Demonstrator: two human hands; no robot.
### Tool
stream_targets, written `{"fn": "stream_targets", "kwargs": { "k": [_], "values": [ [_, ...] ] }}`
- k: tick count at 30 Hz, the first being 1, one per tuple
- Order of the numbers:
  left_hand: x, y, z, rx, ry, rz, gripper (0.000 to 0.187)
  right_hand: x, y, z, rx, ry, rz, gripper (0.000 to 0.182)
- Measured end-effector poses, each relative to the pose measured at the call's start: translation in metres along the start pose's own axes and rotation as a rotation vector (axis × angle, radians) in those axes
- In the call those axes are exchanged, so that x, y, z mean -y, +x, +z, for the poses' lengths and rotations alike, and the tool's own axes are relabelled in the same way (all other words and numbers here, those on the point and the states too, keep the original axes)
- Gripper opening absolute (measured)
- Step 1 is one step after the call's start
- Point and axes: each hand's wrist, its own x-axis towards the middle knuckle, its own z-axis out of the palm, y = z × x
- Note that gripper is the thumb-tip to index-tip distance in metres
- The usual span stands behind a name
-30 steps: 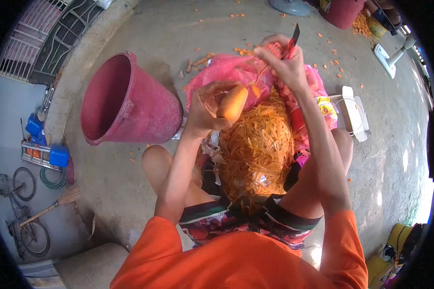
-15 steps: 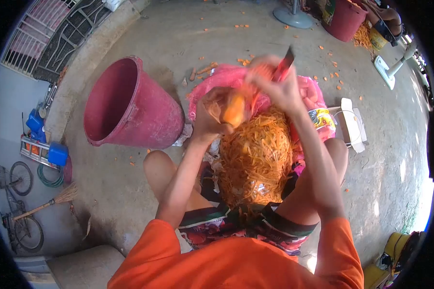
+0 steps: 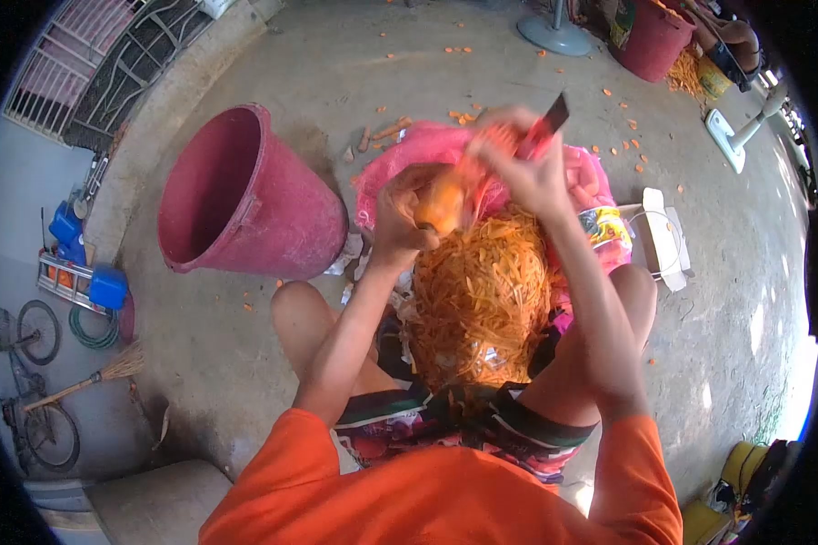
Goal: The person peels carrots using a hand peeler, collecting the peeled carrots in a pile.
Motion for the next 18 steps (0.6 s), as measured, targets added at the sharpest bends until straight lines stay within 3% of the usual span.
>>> {"fn": "stream_targets", "kwargs": {
  "k": [2,3,5,6,7,9,11,13,14,15,17,18],
  "values": [
    [0.002,-0.010,-0.001,0.014,0.016,-0.006,0.101,-0.030,0.008,-0.018,-0.148,-0.006,0.228,0.021],
    [0.004,-0.010,-0.001,-0.009,0.045,0.012,0.100,-0.024,0.003,-0.015,-0.150,-0.007,0.227,0.021],
    [0.005,0.000,-0.003,-0.050,0.103,0.068,0.098,-0.004,0.000,-0.002,-0.109,0.152,0.132,0.020],
    [0.004,0.002,-0.004,-0.042,0.110,0.030,0.098,-0.005,0.000,0.003,0.030,0.013,-0.193,0.021],
    [0.003,0.002,-0.005,-0.041,0.108,0.029,0.098,-0.009,0.001,0.001,0.031,0.010,-0.192,0.021],
    [-0.002,-0.003,-0.006,0.025,0.034,-0.046,0.100,-0.020,0.005,-0.010,-0.060,-0.002,0.174,0.024],
    [-0.006,-0.004,0.004,0.023,-0.018,-0.009,0.102,-0.024,0.007,-0.015,-0.121,0.070,0.280,0.023],
    [-0.005,-0.001,0.011,-0.087,-0.017,-0.001,0.104,-0.006,0.000,0.003,-0.075,0.096,0.042,0.019],
    [-0.004,-0.001,0.012,-0.095,0.021,-0.010,0.105,0.001,-0.001,0.010,0.008,-0.031,-0.172,0.019],
    [-0.003,-0.001,0.010,-0.095,0.018,-0.011,0.105,-0.004,0.002,0.005,0.009,-0.034,-0.170,0.019],
    [0.000,-0.009,0.004,-0.052,-0.016,-0.028,0.104,-0.023,0.006,-0.013,-0.132,-0.017,0.315,0.020],
    [-0.005,-0.009,0.009,-0.053,-0.040,-0.021,0.104,-0.021,0.013,-0.016,-0.161,0.022,0.256,0.020]
  ]
}}
